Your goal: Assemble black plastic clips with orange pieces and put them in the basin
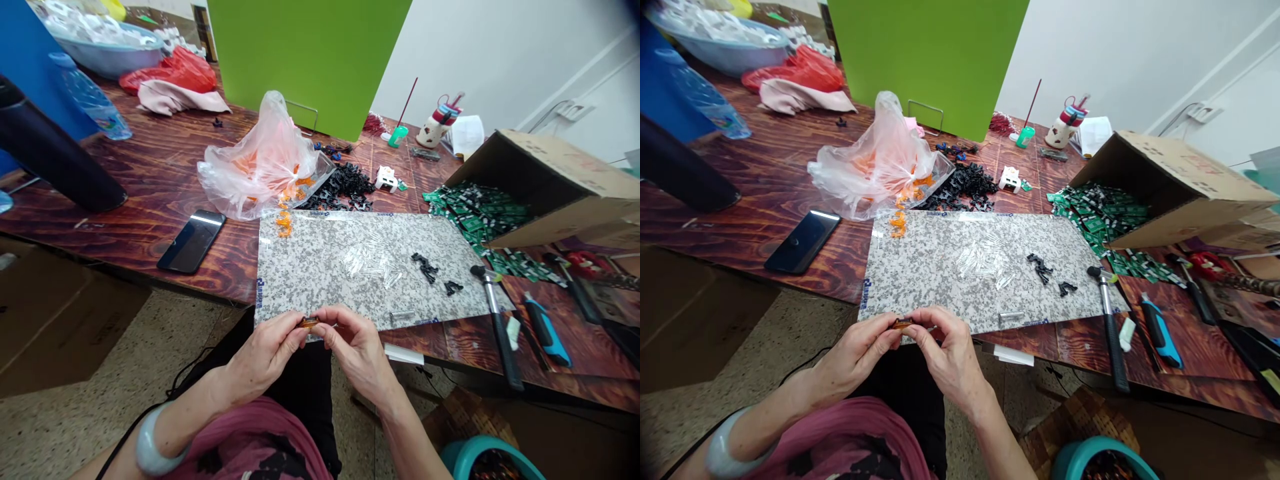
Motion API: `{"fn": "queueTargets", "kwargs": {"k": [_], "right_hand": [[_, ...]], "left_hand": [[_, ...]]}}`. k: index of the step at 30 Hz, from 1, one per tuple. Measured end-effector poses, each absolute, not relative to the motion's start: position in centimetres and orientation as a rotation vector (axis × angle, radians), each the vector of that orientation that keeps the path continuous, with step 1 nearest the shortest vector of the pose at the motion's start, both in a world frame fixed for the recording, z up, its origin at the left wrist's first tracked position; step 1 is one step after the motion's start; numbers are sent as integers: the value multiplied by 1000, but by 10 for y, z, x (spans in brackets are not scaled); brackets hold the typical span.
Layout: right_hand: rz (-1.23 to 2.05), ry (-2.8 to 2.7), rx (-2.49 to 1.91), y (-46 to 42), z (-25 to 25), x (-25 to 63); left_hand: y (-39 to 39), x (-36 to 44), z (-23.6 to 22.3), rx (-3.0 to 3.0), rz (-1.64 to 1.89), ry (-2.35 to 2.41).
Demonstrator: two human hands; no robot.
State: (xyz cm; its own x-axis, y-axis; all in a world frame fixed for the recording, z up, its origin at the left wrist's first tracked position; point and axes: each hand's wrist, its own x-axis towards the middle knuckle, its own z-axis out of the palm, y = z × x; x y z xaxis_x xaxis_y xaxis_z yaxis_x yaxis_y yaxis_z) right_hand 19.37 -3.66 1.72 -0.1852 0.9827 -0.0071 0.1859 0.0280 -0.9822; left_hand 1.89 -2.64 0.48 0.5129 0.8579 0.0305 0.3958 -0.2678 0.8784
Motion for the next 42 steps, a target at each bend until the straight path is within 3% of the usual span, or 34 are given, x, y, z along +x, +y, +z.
{"fn": "queueTargets", "kwargs": {"k": [13, 31, 42], "right_hand": [[874, -1721, -1187, -44, 16, 191], [797, -1696, -1127, -58, 8, 201], [717, -1326, -1552, -100, -30, 236]], "left_hand": [[-25, 18, 8, 1953, 694, 966], [-29, 20, -3, 2193, 716, 796], [-41, 47, -20, 1996, 561, 852]]}}
